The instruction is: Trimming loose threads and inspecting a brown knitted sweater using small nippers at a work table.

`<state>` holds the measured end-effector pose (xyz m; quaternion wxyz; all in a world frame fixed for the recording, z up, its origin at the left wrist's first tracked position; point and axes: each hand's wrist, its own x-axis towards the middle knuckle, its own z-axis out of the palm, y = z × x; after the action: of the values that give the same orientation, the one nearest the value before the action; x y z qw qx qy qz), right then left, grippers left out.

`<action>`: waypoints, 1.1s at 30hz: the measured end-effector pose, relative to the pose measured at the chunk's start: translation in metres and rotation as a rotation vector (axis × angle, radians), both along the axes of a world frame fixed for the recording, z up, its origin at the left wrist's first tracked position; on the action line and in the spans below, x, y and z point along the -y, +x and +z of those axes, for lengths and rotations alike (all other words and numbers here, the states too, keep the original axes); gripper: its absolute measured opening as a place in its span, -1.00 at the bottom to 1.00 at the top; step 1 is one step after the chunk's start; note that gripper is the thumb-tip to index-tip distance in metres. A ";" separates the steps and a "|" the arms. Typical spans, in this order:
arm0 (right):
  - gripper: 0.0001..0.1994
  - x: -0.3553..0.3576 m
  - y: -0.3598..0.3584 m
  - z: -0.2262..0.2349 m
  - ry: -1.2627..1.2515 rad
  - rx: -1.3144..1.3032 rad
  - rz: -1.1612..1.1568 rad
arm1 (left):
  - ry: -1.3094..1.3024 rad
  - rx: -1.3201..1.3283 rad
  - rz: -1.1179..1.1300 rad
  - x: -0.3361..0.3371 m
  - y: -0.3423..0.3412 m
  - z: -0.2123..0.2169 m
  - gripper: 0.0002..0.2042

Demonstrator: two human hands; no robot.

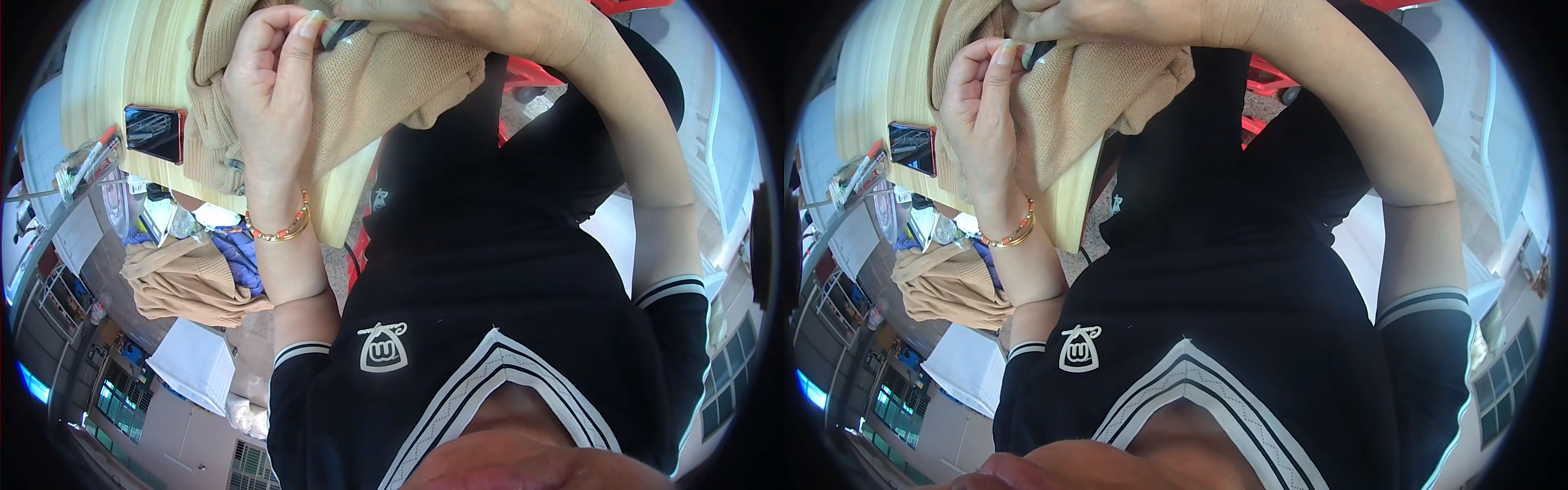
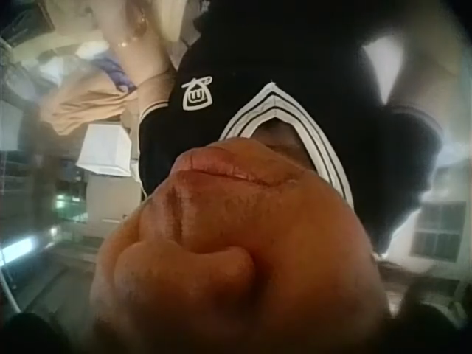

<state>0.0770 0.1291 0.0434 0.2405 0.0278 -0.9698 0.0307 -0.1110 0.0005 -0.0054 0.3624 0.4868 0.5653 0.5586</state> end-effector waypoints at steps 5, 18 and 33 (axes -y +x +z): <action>-0.82 0.005 0.002 0.001 0.046 0.054 -0.001 | 0.005 0.026 0.015 0.002 -0.001 0.000 -0.86; -0.68 0.034 0.051 -0.005 -0.713 -0.207 -0.399 | -0.002 -0.534 0.184 0.053 0.007 0.053 -0.82; -0.69 0.052 0.056 -0.023 -0.826 -0.258 -0.305 | -0.140 -0.691 0.155 0.020 0.018 0.057 -0.77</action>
<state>0.1330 0.0773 0.0202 0.3518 -0.2099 -0.8314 0.3754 -0.0927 -0.0199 0.0512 0.1386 0.5767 0.7266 0.3469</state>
